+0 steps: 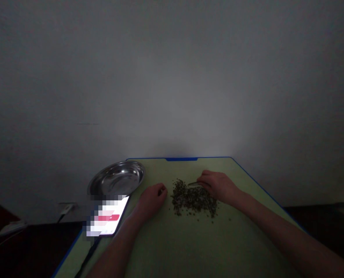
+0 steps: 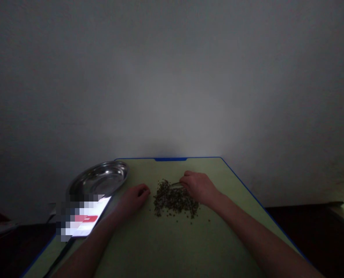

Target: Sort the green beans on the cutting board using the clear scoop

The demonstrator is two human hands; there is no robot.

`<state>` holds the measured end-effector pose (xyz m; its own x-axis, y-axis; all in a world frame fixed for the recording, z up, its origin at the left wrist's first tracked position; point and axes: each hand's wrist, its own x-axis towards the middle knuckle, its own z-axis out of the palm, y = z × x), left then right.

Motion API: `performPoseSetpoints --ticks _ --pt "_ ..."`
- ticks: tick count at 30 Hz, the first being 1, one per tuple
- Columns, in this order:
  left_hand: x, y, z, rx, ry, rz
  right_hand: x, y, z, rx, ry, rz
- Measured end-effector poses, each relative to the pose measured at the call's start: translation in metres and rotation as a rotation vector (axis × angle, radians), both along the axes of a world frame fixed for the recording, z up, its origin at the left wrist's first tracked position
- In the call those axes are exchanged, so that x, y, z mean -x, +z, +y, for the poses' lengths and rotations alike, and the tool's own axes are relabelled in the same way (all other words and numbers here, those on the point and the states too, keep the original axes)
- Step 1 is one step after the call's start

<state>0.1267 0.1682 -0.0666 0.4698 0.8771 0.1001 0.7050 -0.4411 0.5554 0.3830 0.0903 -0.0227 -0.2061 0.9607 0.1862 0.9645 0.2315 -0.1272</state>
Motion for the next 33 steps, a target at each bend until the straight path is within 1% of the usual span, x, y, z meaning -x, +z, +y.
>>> performPoseSetpoints --ticks 2,4,6,9,12,14,19,25,28,33 --pt "0.0 0.001 0.0 0.003 0.001 0.004 -0.019 0.003 -0.007 -0.011 -0.034 0.093" --pt "0.0 0.002 -0.001 0.009 -0.005 0.0 -0.044 0.002 -0.017 0.003 -0.09 0.185" --pt "-0.001 0.004 -0.002 0.015 -0.014 -0.006 -0.07 -0.005 -0.031 0.041 -0.158 0.269" --pt "-0.001 0.005 -0.001 0.019 -0.022 -0.007 -0.102 -0.021 -0.052 0.091 -0.242 0.367" --pt "-0.002 0.006 -0.001 0.009 -0.009 0.002 -0.122 -0.034 -0.063 0.121 -0.288 0.436" --pt "-0.002 0.006 -0.001 0.012 -0.005 0.004 -0.129 -0.039 -0.062 0.123 -0.314 0.465" --pt "-0.001 0.007 0.0 0.03 -0.006 0.004 -0.131 -0.045 -0.038 0.108 -0.382 0.481" --pt "-0.001 0.003 0.004 0.03 -0.007 0.004 -0.114 -0.054 -0.007 0.147 -0.449 0.423" --pt "-0.001 0.004 0.004 0.031 0.003 0.011 -0.102 -0.053 0.007 0.21 -0.483 0.394" --pt "-0.001 0.006 0.003 0.026 0.007 -0.003 -0.079 -0.044 0.035 0.3 -0.501 0.36"
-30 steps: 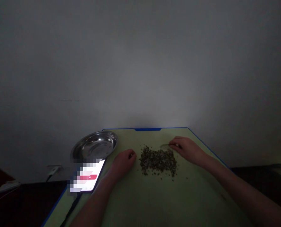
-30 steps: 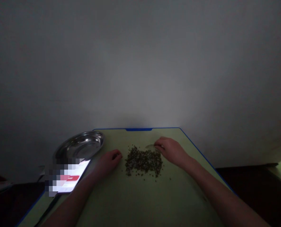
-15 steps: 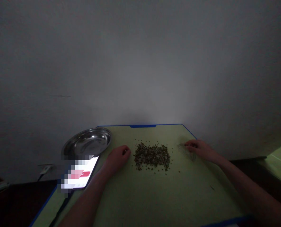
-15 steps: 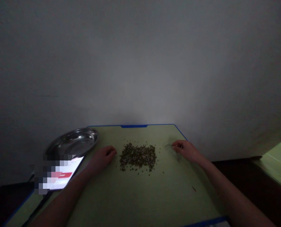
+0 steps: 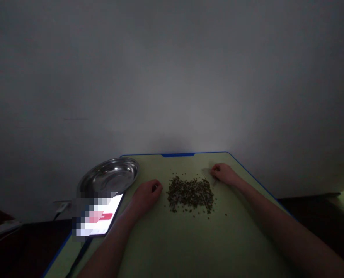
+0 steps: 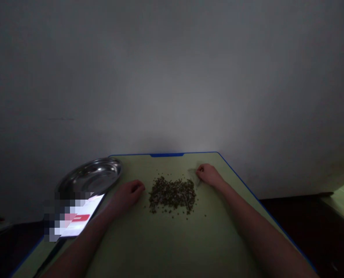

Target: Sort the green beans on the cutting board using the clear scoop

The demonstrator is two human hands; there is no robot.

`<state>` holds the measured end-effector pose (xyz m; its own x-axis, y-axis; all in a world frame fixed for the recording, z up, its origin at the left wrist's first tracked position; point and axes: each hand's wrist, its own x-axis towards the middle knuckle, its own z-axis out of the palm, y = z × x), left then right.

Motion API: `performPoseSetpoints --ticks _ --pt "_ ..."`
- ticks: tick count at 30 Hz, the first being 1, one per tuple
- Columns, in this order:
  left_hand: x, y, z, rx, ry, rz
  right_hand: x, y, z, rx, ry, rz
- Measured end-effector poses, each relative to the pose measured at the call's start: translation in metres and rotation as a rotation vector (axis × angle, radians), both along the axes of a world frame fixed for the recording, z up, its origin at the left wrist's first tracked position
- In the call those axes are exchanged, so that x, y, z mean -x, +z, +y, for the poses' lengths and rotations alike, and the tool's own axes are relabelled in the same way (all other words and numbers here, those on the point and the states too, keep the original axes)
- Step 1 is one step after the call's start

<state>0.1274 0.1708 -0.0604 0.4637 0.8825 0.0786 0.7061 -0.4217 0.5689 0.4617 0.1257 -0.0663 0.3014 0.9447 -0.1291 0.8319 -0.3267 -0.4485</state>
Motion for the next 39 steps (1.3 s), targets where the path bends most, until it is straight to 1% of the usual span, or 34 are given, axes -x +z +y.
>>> performPoseSetpoints --ticks 5,11,14,18,21,25,29,33,39 --pt "0.001 -0.004 0.0 -0.003 -0.006 -0.047 0.033 0.006 0.038 0.037 0.057 -0.028" --pt "0.002 -0.006 -0.001 0.001 0.038 -0.099 0.075 0.01 0.084 -0.009 0.196 -0.094" --pt "0.002 -0.005 -0.001 -0.001 0.072 -0.16 0.094 0.013 0.1 -0.02 0.299 -0.103" --pt "0.003 -0.003 -0.003 -0.046 0.118 -0.245 0.118 0.018 0.111 -0.02 0.454 -0.094" --pt "0.004 -0.001 -0.004 -0.121 0.157 -0.348 0.134 0.021 0.112 -0.013 0.575 -0.076" --pt "0.007 0.003 -0.008 -0.221 0.214 -0.485 0.154 0.025 0.106 0.0 0.725 -0.048" --pt "0.003 0.006 -0.015 -0.337 0.173 -0.532 0.169 0.027 0.093 -0.026 0.83 -0.028" --pt "0.001 0.011 -0.022 -0.423 0.129 -0.557 0.177 0.029 0.075 -0.065 0.921 0.005" --pt "0.01 0.017 -0.02 -0.536 0.136 -0.604 0.181 0.034 0.046 -0.06 1.048 0.058"
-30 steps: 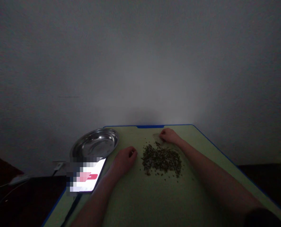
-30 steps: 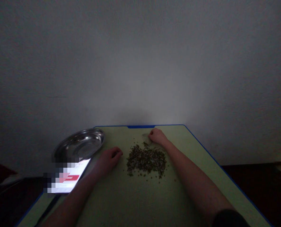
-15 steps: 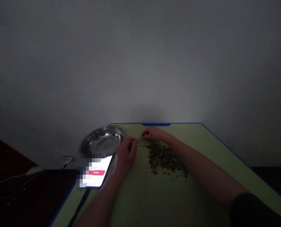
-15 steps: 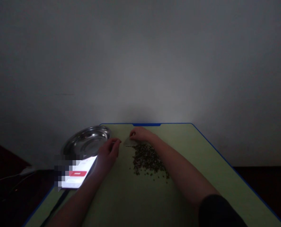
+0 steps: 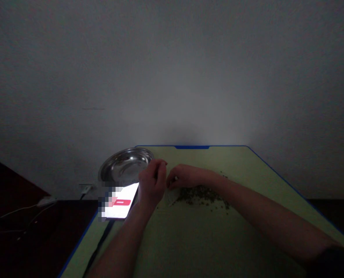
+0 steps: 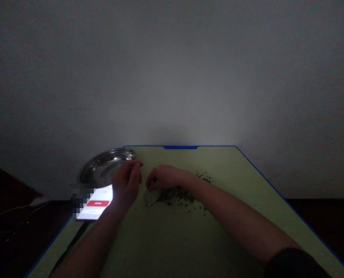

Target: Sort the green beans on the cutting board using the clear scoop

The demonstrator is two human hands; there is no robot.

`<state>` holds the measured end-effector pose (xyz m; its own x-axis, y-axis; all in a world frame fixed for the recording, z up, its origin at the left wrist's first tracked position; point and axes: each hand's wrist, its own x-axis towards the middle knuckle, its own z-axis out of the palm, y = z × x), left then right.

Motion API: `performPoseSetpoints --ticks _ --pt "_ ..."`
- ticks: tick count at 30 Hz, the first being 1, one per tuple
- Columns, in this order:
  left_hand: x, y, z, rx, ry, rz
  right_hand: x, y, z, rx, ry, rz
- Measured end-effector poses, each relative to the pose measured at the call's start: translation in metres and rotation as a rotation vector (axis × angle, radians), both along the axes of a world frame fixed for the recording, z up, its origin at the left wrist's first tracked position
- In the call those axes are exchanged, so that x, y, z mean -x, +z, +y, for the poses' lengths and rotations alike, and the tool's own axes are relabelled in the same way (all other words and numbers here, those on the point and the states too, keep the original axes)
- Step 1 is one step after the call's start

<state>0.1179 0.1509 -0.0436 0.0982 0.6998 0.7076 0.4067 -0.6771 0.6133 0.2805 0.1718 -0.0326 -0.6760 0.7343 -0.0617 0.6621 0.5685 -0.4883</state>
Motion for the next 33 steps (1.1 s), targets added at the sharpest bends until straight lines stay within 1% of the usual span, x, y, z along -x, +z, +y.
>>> performPoseSetpoints --ticks 2,5,8,10,15,19,22,27,31,33 --pt "0.003 0.001 0.001 -0.049 0.011 0.001 -0.001 0.003 -0.006 0.007 0.015 0.008" --pt "0.006 0.002 0.003 -0.112 0.033 -0.009 -0.002 0.007 -0.008 -0.022 -0.018 0.039" --pt "0.007 0.002 0.005 -0.124 0.041 -0.01 0.001 0.007 -0.006 -0.064 -0.072 0.063" --pt "0.008 0.002 0.006 -0.124 0.041 -0.004 0.008 0.005 -0.004 -0.074 -0.076 0.063" --pt "0.009 0.003 0.005 -0.13 0.069 0.041 0.032 -0.005 -0.008 -0.063 -0.033 0.034" --pt "0.009 0.004 0.004 -0.096 0.068 0.05 0.039 -0.006 -0.021 -0.029 0.025 0.027" --pt "0.008 0.005 0.004 -0.095 0.054 0.051 0.033 -0.002 -0.034 -0.001 0.078 0.025" --pt "0.006 0.004 0.004 -0.115 0.037 0.078 0.017 0.005 -0.054 0.015 0.153 0.016" --pt "0.003 0.002 0.005 -0.116 0.026 0.104 0.002 0.008 -0.067 0.01 0.188 -0.008" --pt "0.002 0.001 0.006 -0.093 0.018 0.123 -0.005 0.01 -0.073 0.023 0.183 -0.015"
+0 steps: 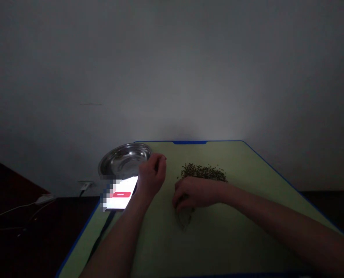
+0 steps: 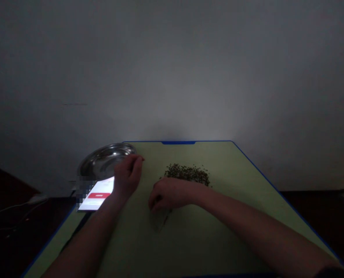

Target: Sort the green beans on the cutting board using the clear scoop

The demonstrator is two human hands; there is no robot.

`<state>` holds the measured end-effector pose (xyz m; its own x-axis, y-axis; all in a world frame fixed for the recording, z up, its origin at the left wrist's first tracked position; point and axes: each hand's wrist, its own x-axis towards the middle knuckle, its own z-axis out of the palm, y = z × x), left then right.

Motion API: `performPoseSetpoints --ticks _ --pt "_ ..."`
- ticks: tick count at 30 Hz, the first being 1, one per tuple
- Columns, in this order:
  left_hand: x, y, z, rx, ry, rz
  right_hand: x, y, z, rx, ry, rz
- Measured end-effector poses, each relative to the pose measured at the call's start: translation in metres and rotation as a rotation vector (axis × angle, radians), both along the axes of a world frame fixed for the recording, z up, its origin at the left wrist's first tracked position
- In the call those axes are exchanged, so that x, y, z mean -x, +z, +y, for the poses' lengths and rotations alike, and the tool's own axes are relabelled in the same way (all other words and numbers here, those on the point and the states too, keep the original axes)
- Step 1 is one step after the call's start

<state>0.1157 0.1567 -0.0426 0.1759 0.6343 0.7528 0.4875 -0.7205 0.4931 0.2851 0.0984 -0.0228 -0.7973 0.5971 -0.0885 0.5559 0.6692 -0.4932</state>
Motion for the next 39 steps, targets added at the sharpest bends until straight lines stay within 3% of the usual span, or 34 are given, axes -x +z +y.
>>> performPoseSetpoints --ticks 10,14,19,29,39 --pt "-0.007 -0.007 -0.001 0.191 -0.014 0.109 -0.025 0.017 -0.018 -0.006 -0.133 0.156" --pt "-0.009 -0.011 0.0 0.293 -0.068 0.184 -0.043 0.023 -0.024 -0.026 -0.313 0.231" --pt "-0.011 -0.016 0.002 0.367 -0.101 0.218 -0.074 0.015 -0.029 0.072 -0.524 0.19" --pt "-0.013 -0.02 0.007 0.484 -0.046 0.215 -0.107 0.001 -0.037 0.135 -0.513 0.063" --pt "-0.015 -0.015 0.004 0.542 -0.035 0.21 -0.098 -0.004 -0.038 0.124 -0.528 0.043"
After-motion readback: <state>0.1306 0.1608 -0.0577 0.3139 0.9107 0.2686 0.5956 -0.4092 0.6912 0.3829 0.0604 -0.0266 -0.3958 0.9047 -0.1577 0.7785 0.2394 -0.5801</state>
